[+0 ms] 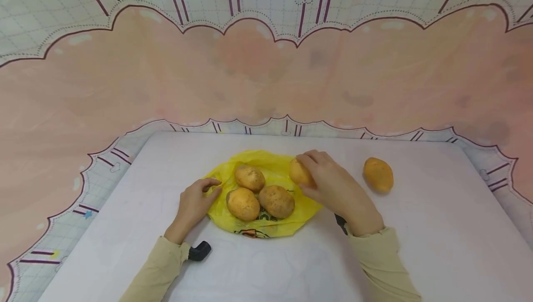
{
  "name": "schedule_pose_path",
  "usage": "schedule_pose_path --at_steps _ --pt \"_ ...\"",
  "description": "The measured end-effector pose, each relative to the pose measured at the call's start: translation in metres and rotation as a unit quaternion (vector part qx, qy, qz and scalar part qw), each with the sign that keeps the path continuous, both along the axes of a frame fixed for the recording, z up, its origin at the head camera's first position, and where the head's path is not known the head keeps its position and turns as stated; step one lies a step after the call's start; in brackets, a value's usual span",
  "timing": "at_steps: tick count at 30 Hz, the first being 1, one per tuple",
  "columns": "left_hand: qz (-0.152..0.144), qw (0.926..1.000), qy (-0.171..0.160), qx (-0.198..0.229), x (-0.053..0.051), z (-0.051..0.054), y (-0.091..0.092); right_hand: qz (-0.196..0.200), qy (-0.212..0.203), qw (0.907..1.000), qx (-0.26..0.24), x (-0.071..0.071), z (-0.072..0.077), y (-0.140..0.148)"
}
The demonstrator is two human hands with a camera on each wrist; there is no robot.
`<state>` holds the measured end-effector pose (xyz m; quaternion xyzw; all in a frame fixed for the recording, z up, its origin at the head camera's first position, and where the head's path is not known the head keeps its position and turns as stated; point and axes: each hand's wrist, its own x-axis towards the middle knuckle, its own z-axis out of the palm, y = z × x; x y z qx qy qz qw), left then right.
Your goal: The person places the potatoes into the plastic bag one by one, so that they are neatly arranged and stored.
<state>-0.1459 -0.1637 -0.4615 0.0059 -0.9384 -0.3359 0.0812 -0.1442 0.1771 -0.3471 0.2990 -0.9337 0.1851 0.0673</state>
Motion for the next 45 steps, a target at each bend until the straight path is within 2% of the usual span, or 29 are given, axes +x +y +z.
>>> schedule_pose_path --at_steps 5,15,23,45 --pt "-0.002 1.0000 0.003 0.001 0.000 -0.001 0.000 0.003 -0.016 0.9999 0.004 -0.002 -0.007 -0.006" --pt "-0.002 1.0000 0.000 -0.003 0.001 -0.001 -0.001 0.022 -0.021 0.9995 0.002 -0.005 -0.014 -0.019" --pt "-0.004 1.0000 -0.002 -0.001 -0.001 -0.002 -0.001 0.035 -0.008 0.9994 -0.003 -0.009 -0.021 -0.026" --pt "-0.004 1.0000 0.001 -0.002 -0.001 -0.001 -0.001 0.037 -0.024 0.9990 -0.011 -0.028 -0.029 -0.043"
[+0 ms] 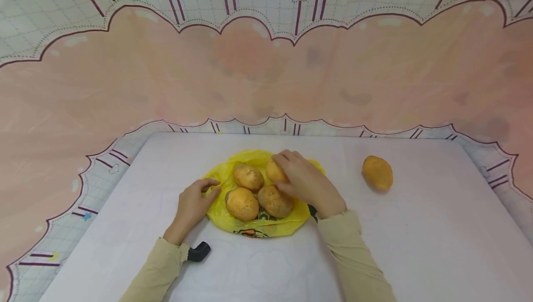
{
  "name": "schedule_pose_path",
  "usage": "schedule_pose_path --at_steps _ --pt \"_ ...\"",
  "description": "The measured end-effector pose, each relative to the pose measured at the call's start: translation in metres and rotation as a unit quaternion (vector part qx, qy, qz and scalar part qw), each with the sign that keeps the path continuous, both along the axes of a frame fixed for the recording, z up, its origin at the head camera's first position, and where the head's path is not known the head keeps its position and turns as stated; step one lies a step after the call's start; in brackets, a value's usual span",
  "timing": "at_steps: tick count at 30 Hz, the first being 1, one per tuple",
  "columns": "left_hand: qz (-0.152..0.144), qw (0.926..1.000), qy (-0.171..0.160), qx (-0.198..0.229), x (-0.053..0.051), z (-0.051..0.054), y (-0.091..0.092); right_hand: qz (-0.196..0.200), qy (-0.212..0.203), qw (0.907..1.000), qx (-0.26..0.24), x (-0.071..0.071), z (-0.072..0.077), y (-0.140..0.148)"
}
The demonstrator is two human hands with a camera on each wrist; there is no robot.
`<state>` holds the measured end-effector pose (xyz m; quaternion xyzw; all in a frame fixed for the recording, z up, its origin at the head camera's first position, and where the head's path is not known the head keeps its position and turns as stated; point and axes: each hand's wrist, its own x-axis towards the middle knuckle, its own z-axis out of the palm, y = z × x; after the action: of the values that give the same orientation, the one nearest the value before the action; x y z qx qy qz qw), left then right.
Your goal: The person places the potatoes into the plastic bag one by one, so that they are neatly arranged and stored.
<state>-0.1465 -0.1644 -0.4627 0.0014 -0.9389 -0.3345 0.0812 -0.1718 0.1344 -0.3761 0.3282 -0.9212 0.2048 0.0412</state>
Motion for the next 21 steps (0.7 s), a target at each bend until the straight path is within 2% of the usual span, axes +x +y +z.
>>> schedule_pose_path --at_steps 12,21 --pt "0.004 1.0000 0.000 -0.007 0.000 -0.001 0.000 0.003 -0.002 1.0000 -0.002 -0.007 -0.007 -0.004" --pt "0.002 1.0000 0.004 -0.006 -0.001 0.000 0.000 -0.005 -0.021 0.9998 -0.001 -0.011 -0.013 -0.005"
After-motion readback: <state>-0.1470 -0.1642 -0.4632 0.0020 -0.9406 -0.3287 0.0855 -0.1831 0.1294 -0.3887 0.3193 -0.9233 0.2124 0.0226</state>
